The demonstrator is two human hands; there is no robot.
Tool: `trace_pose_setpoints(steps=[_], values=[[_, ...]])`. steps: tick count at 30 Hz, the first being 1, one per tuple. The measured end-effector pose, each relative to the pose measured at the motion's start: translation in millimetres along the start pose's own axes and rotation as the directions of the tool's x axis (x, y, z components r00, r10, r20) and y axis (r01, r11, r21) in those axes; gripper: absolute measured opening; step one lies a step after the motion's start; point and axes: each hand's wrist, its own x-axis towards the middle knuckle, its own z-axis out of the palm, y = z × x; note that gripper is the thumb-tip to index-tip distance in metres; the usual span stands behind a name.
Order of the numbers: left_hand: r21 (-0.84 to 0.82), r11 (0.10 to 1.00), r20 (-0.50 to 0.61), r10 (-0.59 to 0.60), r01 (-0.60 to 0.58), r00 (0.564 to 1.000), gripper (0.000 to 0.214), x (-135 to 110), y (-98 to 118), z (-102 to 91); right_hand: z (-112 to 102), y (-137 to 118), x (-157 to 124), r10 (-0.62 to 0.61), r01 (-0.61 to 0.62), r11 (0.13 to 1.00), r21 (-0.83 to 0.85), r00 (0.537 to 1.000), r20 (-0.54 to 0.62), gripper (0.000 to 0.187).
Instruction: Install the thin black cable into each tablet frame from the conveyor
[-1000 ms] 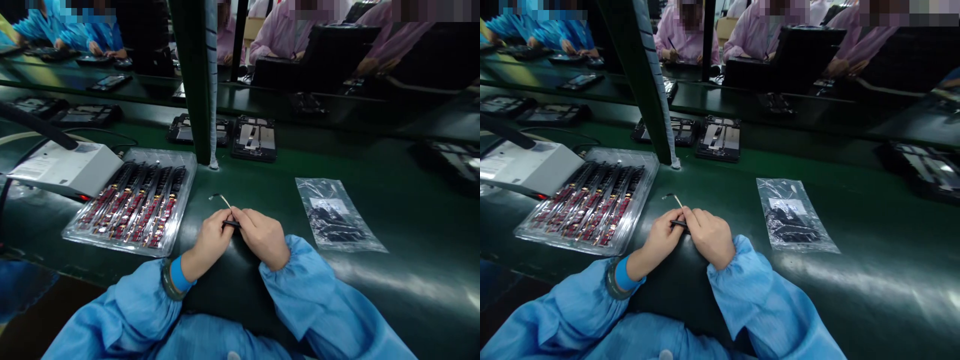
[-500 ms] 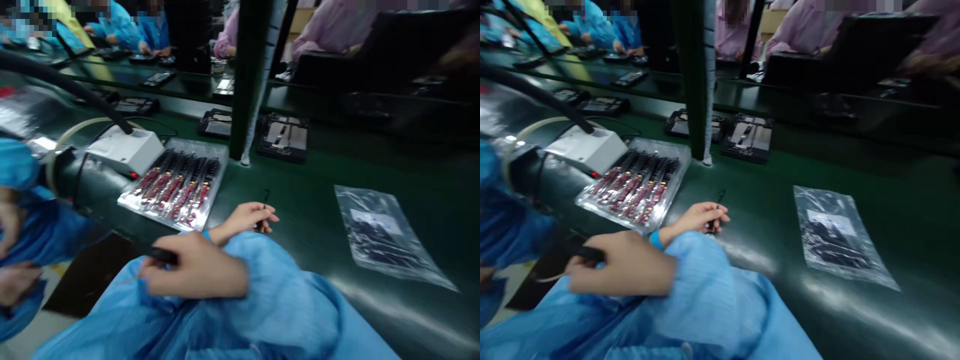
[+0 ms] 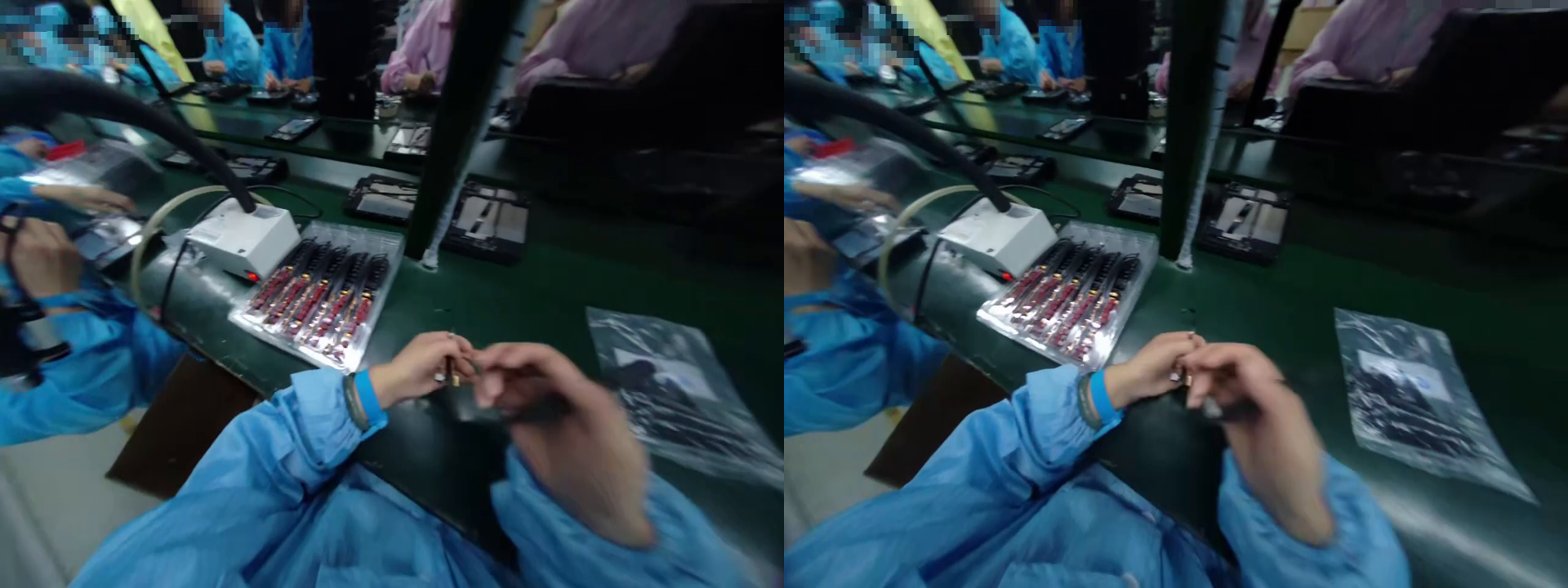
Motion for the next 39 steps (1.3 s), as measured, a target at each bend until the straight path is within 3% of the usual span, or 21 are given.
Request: trace_pose_setpoints(steps=[1,2,4,6,8,9,12,18,21,24,32,39], values=[[-0.034,0.999,0.009,-0.008,0.008,1.0,0.005,-0.1,0.2,0.7,-32.7,-5.9,-10.1,-0.062,0.063,0.998,-0.003,0.979,-0.193,0.027],[-0.066,0.998,0.014,-0.016,0.017,1.0,0.008,0.0,0.7,1.4,-63.4,-9.4,-22.4,-0.132,0.127,0.991,-0.037,0.912,-0.389,0.029],[-0.123,0.992,0.013,-0.024,0.025,1.0,0.011,0.6,2.6,2.8,-117.0,-10.7,-51.2,-0.106,0.072,0.994,-0.078,0.754,-0.648,0.052],[-0.156,0.987,0.023,-0.038,0.041,0.999,0.013,1.6,5.7,4.4,-157.7,-8.2,-80.9,-0.093,0.042,0.996,-0.084,0.569,-0.817,0.058],[-0.188,0.982,0.015,-0.033,0.036,0.999,0.017,3.2,9.2,6.0,-184.0,-5.2,-106.0,-0.13,0.101,0.991,-0.093,0.481,-0.867,0.049],[-0.229,0.973,-0.015,-0.032,0.027,0.999,0.019,4.2,10.8,6.9,-192.1,-3.7,-115.2,-0.155,0.132,0.986,-0.104,0.477,-0.865,0.042],[-0.282,0.959,-0.057,-0.048,0.03,0.997,0.024,7.2,13.3,9.6,-202.6,1.6,-127.2,-0.191,0.135,0.981,-0.141,0.523,-0.83,0.035],[-0.152,0.987,-0.118,-0.063,0.045,0.991,0.031,11.3,10.7,11.6,-219.1,20.8,-111.0,-0.24,-0.003,0.949,-0.314,0.638,-0.732,0.037],[-0.121,0.991,-0.155,-0.077,0.059,0.985,0.031,13.4,10.2,11.2,-235.1,29.3,-99.8,-0.316,-0.018,0.911,-0.411,0.609,-0.727,0.039],[-0.104,0.993,-0.118,-0.061,0.049,0.991,0.028,14.8,10.2,12.0,-245.9,33.3,-90.9,-0.362,0.026,0.906,-0.423,0.567,-0.74,0.04],[-0.072,0.995,-0.038,-0.075,0.073,0.996,0.025,12.5,12.0,14.5,-247.0,33.3,-84.5,-0.422,0.0,0.858,-0.513,0.568,-0.706,0.029],[-0.064,0.993,-0.041,-0.105,0.102,0.994,0.029,4.2,13.0,26.4,-252.5,35.9,-81.9,-0.439,-0.036,0.831,-0.555,0.57,-0.694,0.025]])
